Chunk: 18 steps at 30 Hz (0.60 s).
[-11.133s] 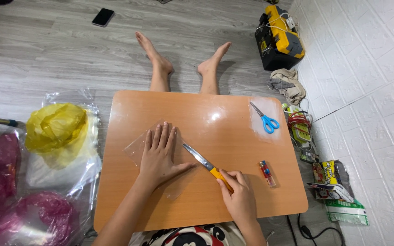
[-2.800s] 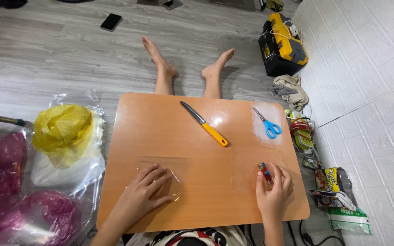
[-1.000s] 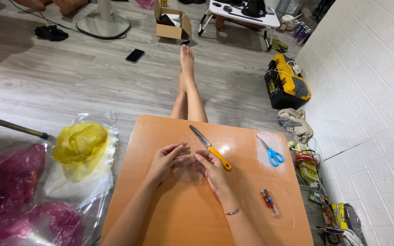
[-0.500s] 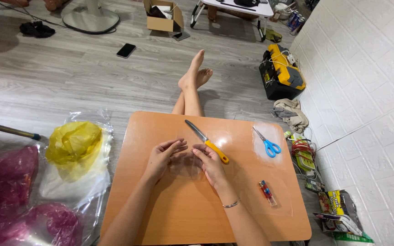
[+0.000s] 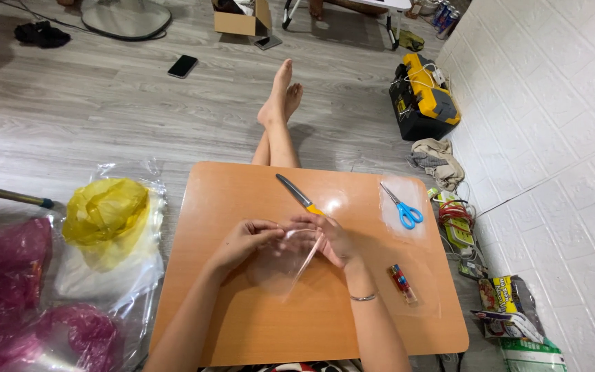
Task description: The person is sitting on the floor and using a utility knife and scissors to cut a piece of clear plastic film to size on a small orange table.
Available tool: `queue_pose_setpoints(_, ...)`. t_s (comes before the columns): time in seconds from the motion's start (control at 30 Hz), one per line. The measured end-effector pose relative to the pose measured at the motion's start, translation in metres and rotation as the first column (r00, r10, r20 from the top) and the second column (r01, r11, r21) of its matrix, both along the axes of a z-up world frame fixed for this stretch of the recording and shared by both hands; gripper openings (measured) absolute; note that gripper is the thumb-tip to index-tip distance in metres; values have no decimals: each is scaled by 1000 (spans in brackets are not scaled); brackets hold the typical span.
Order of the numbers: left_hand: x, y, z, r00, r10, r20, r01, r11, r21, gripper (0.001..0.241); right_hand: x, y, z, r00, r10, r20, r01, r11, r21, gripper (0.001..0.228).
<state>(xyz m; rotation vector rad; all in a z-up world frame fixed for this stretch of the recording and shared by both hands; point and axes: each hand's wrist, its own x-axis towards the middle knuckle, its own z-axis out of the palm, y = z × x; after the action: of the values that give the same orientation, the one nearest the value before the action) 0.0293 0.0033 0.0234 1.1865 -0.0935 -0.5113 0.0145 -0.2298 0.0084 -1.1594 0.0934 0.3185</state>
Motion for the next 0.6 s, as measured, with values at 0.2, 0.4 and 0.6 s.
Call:
queue_pose_setpoints(0.2,-4,-5,1,955,-291,-62,295,953,69,18,-13,-6,13,993,119,24,-106,948,-301,15)
queue_pose_setpoints(0.4,3,9,14,995,-79,66,65,979,193,24,-1,-10,5,955,-246,165,283,923,-260,17)
queue_pose_setpoints(0.6,12,7,10,984,179,-2,-178,983,46,26,3,-9,9,888,-404,222,439,887,-144,16)
